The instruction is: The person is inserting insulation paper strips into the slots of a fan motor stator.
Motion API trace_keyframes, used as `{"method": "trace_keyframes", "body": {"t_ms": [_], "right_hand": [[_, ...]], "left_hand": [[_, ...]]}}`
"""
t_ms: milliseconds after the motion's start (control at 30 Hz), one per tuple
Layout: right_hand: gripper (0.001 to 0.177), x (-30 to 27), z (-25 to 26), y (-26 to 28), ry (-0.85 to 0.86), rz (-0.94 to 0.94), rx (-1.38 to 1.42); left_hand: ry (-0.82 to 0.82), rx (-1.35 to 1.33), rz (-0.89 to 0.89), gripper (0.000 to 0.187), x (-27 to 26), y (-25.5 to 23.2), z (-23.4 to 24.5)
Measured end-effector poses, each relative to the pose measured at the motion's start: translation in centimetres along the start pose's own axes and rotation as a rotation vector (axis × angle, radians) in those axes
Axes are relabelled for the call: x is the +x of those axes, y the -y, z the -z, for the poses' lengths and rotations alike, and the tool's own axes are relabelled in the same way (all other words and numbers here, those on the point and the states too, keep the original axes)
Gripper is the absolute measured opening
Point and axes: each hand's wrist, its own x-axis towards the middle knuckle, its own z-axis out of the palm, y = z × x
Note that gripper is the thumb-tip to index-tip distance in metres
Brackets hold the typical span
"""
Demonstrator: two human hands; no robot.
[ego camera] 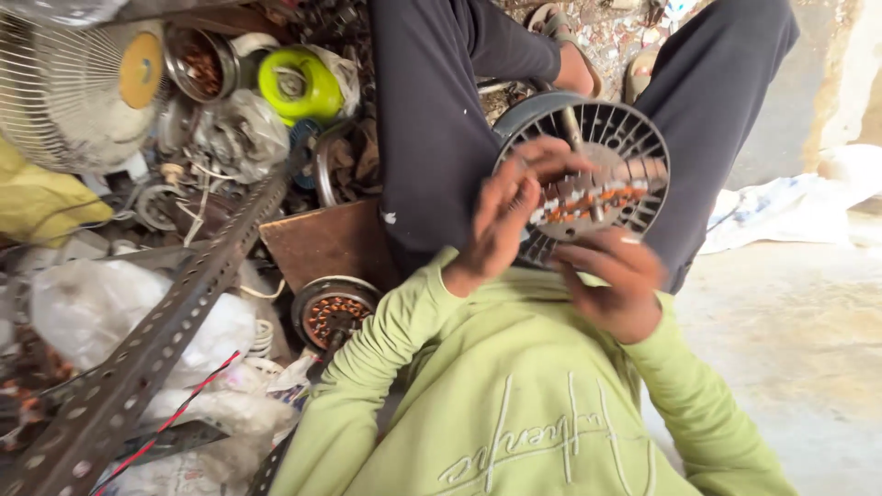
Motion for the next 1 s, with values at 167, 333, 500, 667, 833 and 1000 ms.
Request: {"method": "trace_keyframes", "body": {"t_ms": [167, 333, 500, 667, 833, 1000], "right_hand": [[0.037, 0.0, -2.4, 1.0, 0.234, 0.073, -0.115], [0.030, -1.6, -3.6, -1.1, 0.347, 0.140, -0.271], [0.023, -4.1, -4.2, -4.1, 0.320, 0.132, -0.189], [0.005, -6.0, -3.8, -5.2, 0.251, 0.120, -0.036], [0.013, -6.1, -4.3, -6.4, 0.223, 0.224, 0.046], [0.016, -7.0, -4.3, -9.2, 0.172, 0.266, 0.212]], "left_hand": [[-0.027, 0.337, -0.196, 0.044, -1.7, -2.6, 1.5], [-0.253, 0.532, -0.197, 0.038, -5.8, -3.0, 3.4], [-0.487, 0.981, -0.225, 0.020, -9.3, -4.9, 5.6], [-0.356, 1.708, 0.030, 0.027, -13.0, -8.5, 6.9], [-0.358, 1.859, 0.724, 0.036, -17.7, -8.9, 6.0], [-1.029, 1.772, 0.071, 0.032, -27.3, -9.6, 4.9]]}}
